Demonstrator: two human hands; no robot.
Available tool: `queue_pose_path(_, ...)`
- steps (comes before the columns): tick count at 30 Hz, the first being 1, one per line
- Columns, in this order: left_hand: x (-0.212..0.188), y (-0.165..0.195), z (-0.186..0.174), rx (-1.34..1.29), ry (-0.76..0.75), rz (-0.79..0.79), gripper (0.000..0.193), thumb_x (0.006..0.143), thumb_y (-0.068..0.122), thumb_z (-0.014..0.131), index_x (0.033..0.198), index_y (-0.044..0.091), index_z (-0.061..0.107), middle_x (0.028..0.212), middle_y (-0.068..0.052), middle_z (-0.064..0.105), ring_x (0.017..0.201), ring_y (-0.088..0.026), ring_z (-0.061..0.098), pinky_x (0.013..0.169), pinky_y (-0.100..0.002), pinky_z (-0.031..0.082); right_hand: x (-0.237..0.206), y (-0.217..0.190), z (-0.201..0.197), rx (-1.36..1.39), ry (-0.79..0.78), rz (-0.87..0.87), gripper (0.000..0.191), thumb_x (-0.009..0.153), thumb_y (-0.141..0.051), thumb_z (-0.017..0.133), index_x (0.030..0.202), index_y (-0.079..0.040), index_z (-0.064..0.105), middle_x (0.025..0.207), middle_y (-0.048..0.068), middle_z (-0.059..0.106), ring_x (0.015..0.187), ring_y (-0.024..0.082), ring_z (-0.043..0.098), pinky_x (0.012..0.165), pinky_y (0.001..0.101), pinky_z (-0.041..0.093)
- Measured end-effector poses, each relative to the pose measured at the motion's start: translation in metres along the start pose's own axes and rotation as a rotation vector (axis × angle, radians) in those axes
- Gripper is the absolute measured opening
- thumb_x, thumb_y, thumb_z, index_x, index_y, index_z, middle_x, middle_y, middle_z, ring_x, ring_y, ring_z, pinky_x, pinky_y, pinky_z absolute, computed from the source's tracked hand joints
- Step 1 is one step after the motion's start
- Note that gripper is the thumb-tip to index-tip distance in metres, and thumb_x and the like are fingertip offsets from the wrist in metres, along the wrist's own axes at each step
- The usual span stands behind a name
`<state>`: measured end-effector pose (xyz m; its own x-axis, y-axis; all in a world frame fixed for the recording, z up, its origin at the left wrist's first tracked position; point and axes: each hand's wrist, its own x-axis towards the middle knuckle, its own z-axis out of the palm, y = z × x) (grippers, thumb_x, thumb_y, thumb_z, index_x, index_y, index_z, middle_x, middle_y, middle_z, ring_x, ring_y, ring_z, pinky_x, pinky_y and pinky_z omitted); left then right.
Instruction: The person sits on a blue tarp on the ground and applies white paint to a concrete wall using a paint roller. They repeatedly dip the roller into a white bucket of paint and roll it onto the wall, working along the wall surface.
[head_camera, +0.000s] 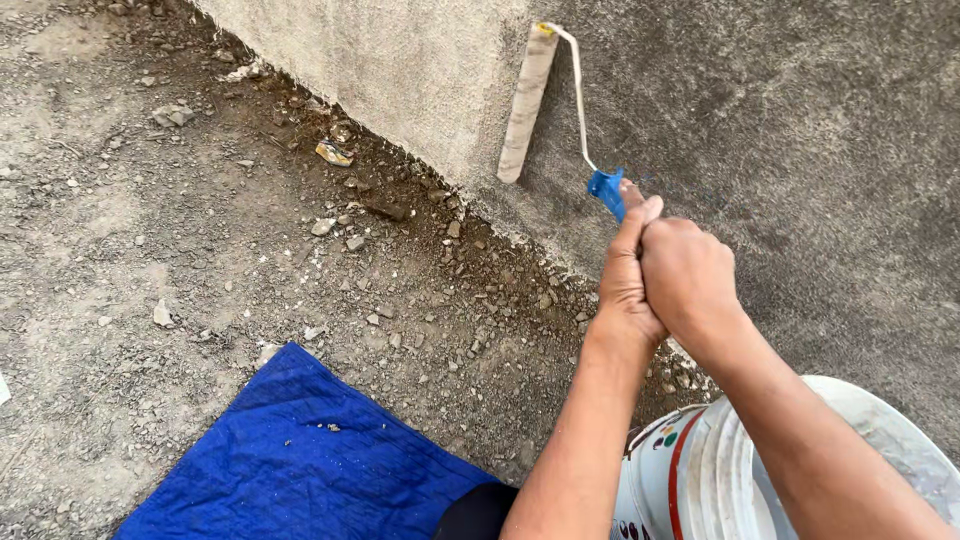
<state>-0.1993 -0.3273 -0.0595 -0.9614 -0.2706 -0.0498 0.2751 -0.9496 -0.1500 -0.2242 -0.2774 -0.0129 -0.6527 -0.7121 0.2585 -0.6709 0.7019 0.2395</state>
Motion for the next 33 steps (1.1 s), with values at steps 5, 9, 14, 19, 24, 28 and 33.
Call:
queue_pose_path(5,0.0,-0.018,0.0,-0.007,-0.051,-0.071,0.05,0.079,0.034,0.084,0.124,0.023,0.066,0.109,0.006,0.067,0.104,-0.013,0.061,0.095,-0.035,0.052,-0.01,0.016,-0.003,-0.006,0.002,-0.011,0.025,0.097,-0.017,0.054,0.091,-0.001,0.073,0.096,0.022,0.073,0.084,0.043,0.072,0.074,0.0541,0.057)
queue_pose_path(9,-0.01,-0.064,-0.001,-0.027,-0.081,-0.183,0.047,0.086,0.035,0.083,0.123,0.016,0.06,0.11,-0.003,0.063,0.103,-0.018,0.062,0.094,-0.04,0.054,-0.044,0.052,-0.019,-0.039,-0.003,-0.008,0.022,0.093,-0.013,0.055,0.089,-0.001,0.072,0.095,0.023,0.073,0.086,0.043,0.072,0.076,0.0548,0.057)
queue_pose_path(14,-0.031,-0.101,0.003,-0.062,0.016,-0.315,0.045,0.086,0.033,0.085,0.121,0.017,0.062,0.113,-0.003,0.065,0.103,-0.018,0.065,0.092,-0.039,0.057,-0.08,0.074,-0.033,-0.12,-0.094,0.126,0.023,0.098,-0.014,0.054,0.09,0.0,0.071,0.089,0.024,0.073,0.084,0.043,0.072,0.076,0.0544,0.057)
queue_pose_path(19,-0.029,-0.093,0.001,-0.067,0.014,-0.312,0.047,0.086,0.032,0.087,0.121,0.015,0.061,0.111,-0.003,0.064,0.101,-0.018,0.064,0.093,-0.04,0.057,-0.076,0.07,-0.025,-0.123,-0.079,0.103,0.023,0.097,-0.014,0.054,0.09,-0.001,0.072,0.091,0.023,0.073,0.085,0.041,0.073,0.077,0.0529,0.058)
queue_pose_path(24,-0.003,-0.043,-0.009,-0.038,-0.082,-0.167,0.049,0.082,0.035,0.086,0.122,0.019,0.062,0.107,0.0,0.063,0.098,-0.017,0.063,0.089,-0.038,0.056,-0.031,0.041,0.004,-0.095,-0.047,-0.014,0.022,0.094,-0.015,0.055,0.091,-0.004,0.074,0.098,0.02,0.073,0.087,0.039,0.073,0.076,0.0522,0.058)
queue_pose_path(28,0.011,-0.004,-0.019,-0.022,0.017,-0.059,0.045,0.075,0.039,0.08,0.117,0.031,0.067,0.103,0.005,0.067,0.094,-0.015,0.064,0.088,-0.036,0.055,0.002,0.008,0.03,-0.051,-0.036,-0.057,0.023,0.096,-0.017,0.054,0.092,-0.003,0.073,0.099,0.019,0.073,0.086,0.04,0.073,0.075,0.0523,0.058)
queue_pose_path(33,0.016,-0.011,-0.023,-0.093,-0.077,-0.12,0.038,0.086,0.042,0.083,0.103,0.015,0.062,0.096,-0.002,0.064,0.089,-0.021,0.063,0.087,-0.041,0.056,0.003,0.017,0.029,-0.081,-0.076,-0.066,0.023,0.096,-0.017,0.054,0.094,-0.004,0.073,0.099,0.019,0.073,0.086,0.04,0.073,0.075,0.0525,0.058)
